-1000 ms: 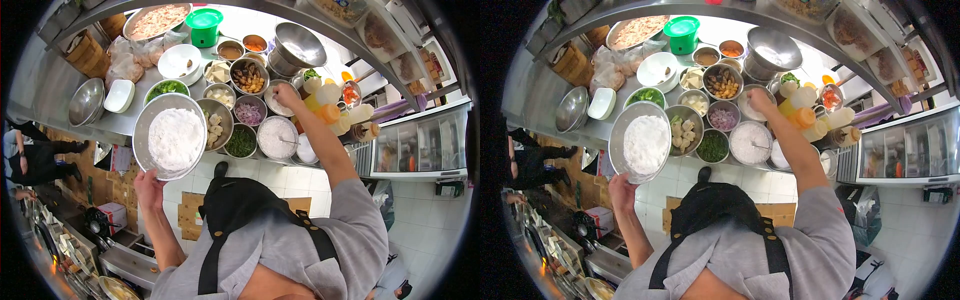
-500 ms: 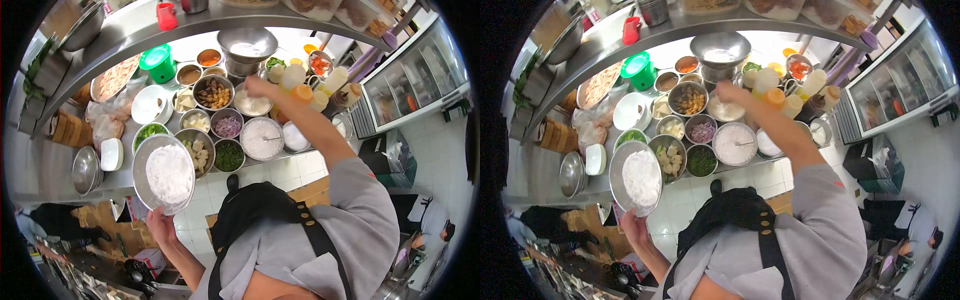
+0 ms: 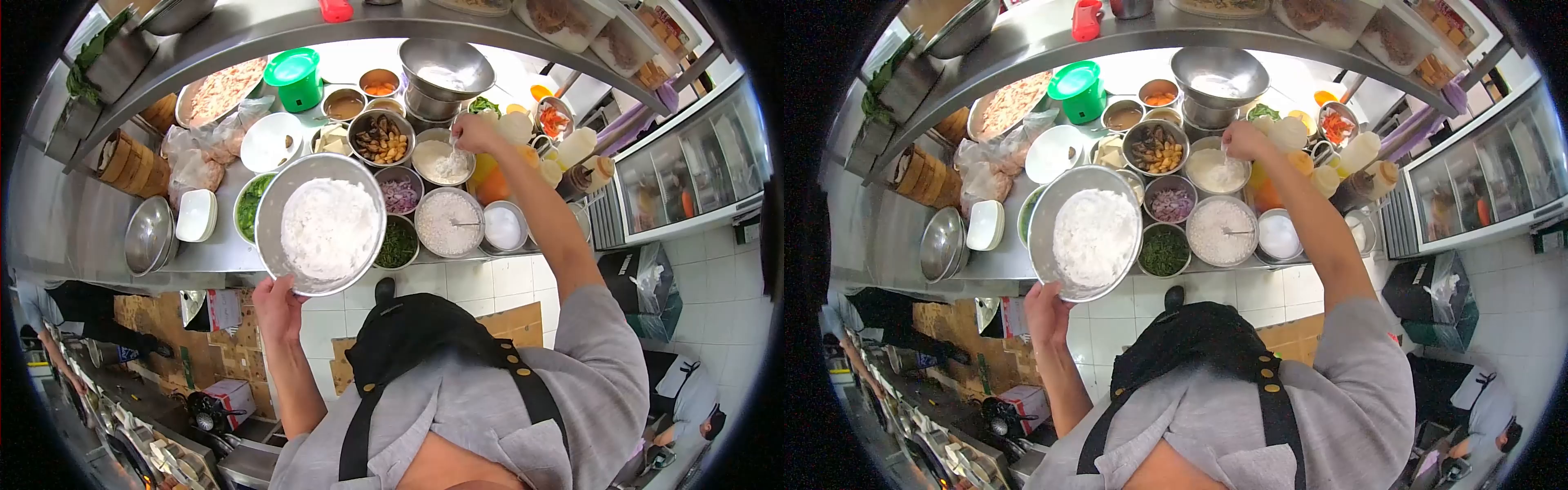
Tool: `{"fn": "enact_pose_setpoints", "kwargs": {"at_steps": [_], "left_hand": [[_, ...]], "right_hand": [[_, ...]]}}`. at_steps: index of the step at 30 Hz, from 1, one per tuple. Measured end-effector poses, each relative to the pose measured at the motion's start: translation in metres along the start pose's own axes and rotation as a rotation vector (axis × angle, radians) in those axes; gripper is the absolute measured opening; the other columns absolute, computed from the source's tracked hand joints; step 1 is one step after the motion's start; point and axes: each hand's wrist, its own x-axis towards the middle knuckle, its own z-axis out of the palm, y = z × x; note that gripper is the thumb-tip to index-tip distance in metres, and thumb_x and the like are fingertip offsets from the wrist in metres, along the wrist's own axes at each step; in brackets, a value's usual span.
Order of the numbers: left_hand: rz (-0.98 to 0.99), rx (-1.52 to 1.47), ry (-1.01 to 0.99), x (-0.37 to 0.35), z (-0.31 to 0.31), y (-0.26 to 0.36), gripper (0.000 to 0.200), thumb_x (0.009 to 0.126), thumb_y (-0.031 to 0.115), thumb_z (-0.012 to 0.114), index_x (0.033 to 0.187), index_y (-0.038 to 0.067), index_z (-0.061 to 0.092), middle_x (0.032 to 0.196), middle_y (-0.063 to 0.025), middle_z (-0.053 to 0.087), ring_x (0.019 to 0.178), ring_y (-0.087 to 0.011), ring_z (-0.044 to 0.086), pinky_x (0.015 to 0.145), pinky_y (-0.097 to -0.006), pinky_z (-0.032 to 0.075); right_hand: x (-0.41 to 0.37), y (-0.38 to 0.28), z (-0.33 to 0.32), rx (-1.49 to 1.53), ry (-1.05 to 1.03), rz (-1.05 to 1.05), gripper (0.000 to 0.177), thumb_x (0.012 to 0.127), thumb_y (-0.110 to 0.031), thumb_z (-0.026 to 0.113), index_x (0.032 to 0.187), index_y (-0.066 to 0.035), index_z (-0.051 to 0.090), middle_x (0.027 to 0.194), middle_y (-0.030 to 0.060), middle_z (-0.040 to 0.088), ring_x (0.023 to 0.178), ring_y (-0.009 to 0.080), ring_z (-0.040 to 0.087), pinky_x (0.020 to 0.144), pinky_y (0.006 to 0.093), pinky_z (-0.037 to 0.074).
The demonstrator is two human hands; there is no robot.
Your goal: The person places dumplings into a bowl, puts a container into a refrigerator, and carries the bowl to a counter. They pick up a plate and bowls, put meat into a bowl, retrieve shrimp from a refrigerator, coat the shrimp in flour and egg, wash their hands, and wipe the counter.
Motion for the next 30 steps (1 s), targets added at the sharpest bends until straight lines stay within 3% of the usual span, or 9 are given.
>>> {"fn": "enact_pose_setpoints", "kwargs": {"at_steps": [4,7,9,15,18,21,28,30], "left_hand": [[-0.049,0.044,-0.052,0.016,0.015,-0.004,0.017,0.082,-0.001,0.049,0.093,-0.012,0.055,0.093,-0.0202,0.063,0.078,-0.027,0.066,0.071,-0.0412,0.058],[-0.089,0.176,-0.116,0.03,0.038,-0.005,0.023,0.083,0.0,0.047,0.102,-0.012,0.053,0.097,-0.0194,0.062,0.082,-0.0264,0.065,0.07,-0.0385,0.057],[-0.078,0.185,-0.138,0.041,0.053,-0.007,0.014,0.082,-0.002,0.047,0.089,-0.012,0.055,0.087,-0.0192,0.062,0.074,-0.0257,0.066,0.066,-0.0396,0.059],[-0.105,0.238,-0.304,0.088,0.091,-0.012,0.015,0.081,-0.001,0.048,0.088,-0.013,0.053,0.084,-0.0197,0.061,0.068,-0.027,0.065,0.058,-0.0397,0.06],[-0.154,0.319,-0.408,0.122,0.118,-0.024,0.017,0.08,-0.001,0.048,0.089,-0.015,0.051,0.085,-0.0206,0.06,0.07,-0.0298,0.065,0.059,-0.0404,0.06],[-0.206,0.326,-0.484,0.131,0.153,-0.03,0.017,0.08,-0.002,0.048,0.091,-0.015,0.05,0.086,-0.0208,0.059,0.073,-0.0319,0.064,0.059,-0.0411,0.061],[-0.317,0.393,-0.601,0.159,0.207,-0.071,0.02,0.081,-0.002,0.049,0.096,-0.016,0.05,0.093,-0.0236,0.059,0.076,-0.0349,0.064,0.056,-0.0431,0.061],[-0.353,0.335,-0.63,0.173,0.212,-0.085,0.021,0.081,-0.004,0.048,0.098,-0.016,0.049,0.096,-0.0237,0.057,0.079,-0.0363,0.063,0.056,-0.0468,0.06]], "right_hand": [[-0.008,-0.012,-0.03,0.014,0.029,0.054,0.026,0.059,-0.013,0.066,0.083,-0.006,0.07,0.084,0.0161,0.066,0.077,0.0305,0.064,0.071,0.0373,0.051],[-0.018,-0.036,-0.064,0.014,0.029,0.097,0.024,0.062,-0.014,0.064,0.084,-0.006,0.07,0.084,0.016,0.066,0.078,0.0306,0.064,0.071,0.0368,0.051],[-0.024,-0.043,-0.082,-0.001,0.089,0.054,0.024,0.063,-0.014,0.063,0.084,-0.007,0.07,0.084,0.0157,0.066,0.077,0.0304,0.064,0.071,0.0362,0.051],[-0.062,-0.078,-0.143,0.044,0.236,0.076,0.024,0.065,-0.016,0.062,0.085,-0.005,0.069,0.079,0.0147,0.066,0.069,0.0276,0.063,0.066,0.0339,0.05],[-0.095,-0.09,-0.17,0.224,0.298,0.137,0.021,0.067,-0.007,0.066,0.084,0.005,0.064,0.075,0.0078,0.064,0.071,0.0115,0.059,0.062,0.0258,0.048],[-0.142,-0.108,-0.191,0.252,0.388,0.17,0.024,0.067,-0.012,0.065,0.086,0.002,0.066,0.073,0.0119,0.064,0.068,0.0158,0.059,0.066,0.0299,0.048],[-0.28,-0.146,-0.203,0.215,0.524,0.333,0.017,0.068,-0.006,0.064,0.081,0.005,0.061,0.077,0.0093,0.061,0.071,0.0132,0.057,0.068,0.0261,0.045],[-0.322,-0.158,-0.195,0.047,0.535,0.524,0.016,0.067,-0.004,0.064,0.078,0.005,0.058,0.078,0.0089,0.06,0.069,0.0139,0.055,0.066,0.0252,0.044]]}}
